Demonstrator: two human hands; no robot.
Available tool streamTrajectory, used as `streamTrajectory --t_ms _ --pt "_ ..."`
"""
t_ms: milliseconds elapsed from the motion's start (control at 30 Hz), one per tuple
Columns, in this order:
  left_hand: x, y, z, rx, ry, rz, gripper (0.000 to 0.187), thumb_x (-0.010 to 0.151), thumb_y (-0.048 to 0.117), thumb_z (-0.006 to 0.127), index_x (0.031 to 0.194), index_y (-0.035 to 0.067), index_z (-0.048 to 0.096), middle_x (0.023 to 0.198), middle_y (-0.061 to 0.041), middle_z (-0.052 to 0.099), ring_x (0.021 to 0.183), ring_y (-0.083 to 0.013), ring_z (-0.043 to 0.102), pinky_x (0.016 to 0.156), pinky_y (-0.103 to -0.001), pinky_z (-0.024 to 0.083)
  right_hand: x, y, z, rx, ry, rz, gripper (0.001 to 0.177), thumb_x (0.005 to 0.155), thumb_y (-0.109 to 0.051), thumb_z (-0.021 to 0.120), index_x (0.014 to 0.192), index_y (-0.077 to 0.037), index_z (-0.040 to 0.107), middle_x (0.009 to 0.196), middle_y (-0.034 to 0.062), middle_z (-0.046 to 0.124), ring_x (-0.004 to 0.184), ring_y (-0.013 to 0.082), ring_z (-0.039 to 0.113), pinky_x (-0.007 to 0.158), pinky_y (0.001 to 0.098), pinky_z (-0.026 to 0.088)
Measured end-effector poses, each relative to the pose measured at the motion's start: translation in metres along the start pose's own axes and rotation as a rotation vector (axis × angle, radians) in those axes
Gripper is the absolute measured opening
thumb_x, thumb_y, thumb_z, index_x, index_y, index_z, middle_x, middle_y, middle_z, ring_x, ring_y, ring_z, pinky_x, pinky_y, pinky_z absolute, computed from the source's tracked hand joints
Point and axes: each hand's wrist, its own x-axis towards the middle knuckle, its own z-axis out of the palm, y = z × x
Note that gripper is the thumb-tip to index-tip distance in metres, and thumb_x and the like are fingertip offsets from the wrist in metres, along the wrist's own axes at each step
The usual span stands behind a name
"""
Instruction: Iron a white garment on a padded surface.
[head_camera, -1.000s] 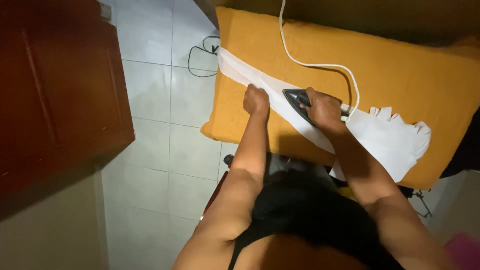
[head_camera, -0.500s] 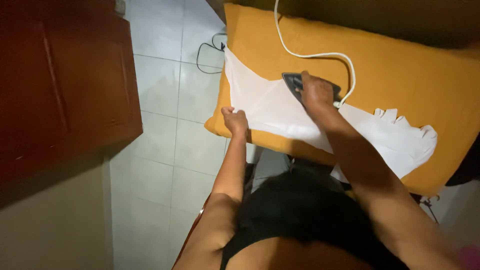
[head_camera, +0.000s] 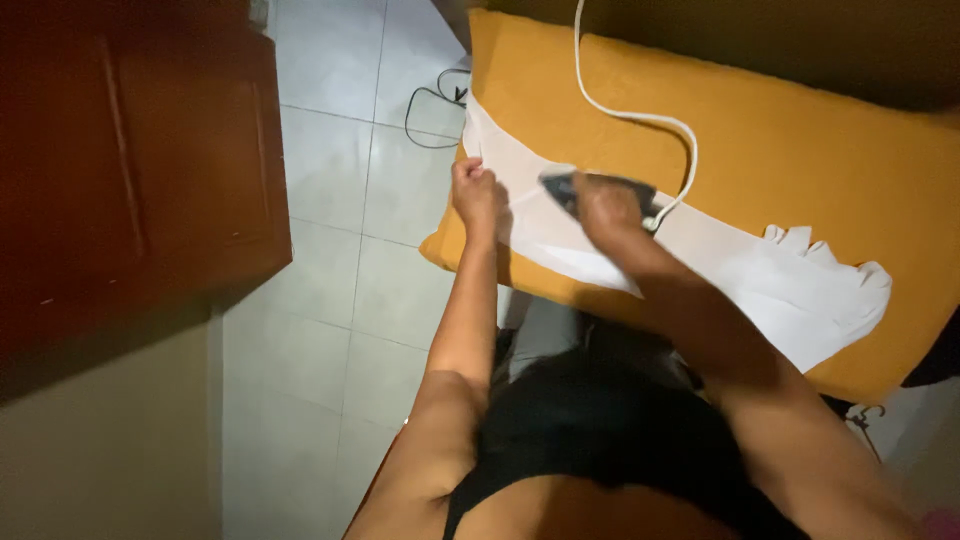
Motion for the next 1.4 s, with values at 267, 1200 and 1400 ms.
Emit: streamTrajectory --t_ms 267,1200,1400 --pt "-0.005 -0.016 0.008 0.282 -0.249 0.151 0.013 0.089 0.008 0.066 0.102 0.004 0.065 0.077 0.000 0.064 0.064 -0.0091 0.058 0.056 -0.027 0.048 -0.032 -0.030 0.014 0.125 -0.094 0.025 0.019 0.102 -0.008 0.049 0.118 -0.004 0.057 0.093 0.0237 0.068 0.080 0.0408 0.069 0.071 0.0491 0.056" --pt "-0.116 -0.033 0.122 1.117 -0.745 0.448 0.031 0.080 0.007 0.058 0.107 0.012 0.072 0.117 -0.016 0.062 0.102 -0.0351 0.065 0.086 -0.046 0.053 -0.179 0.101 0.013 0.225 0.420 0.470 0.031 0.089 -0.024 0.076 0.107 -0.004 0.061 0.089 0.0223 0.072 0.081 0.0431 0.070 0.072 0.0533 0.053" --pt "-0.098 -0.075 0.137 1.413 -0.821 0.543 0.022 0.091 0.014 0.058 0.109 0.013 0.072 0.115 -0.019 0.065 0.104 -0.0375 0.067 0.087 -0.049 0.054 -0.174 0.105 -0.007 0.133 0.397 0.523 0.036 0.092 -0.029 0.078 0.105 -0.003 0.059 0.085 0.0231 0.071 0.078 0.0419 0.071 0.068 0.0511 0.053"
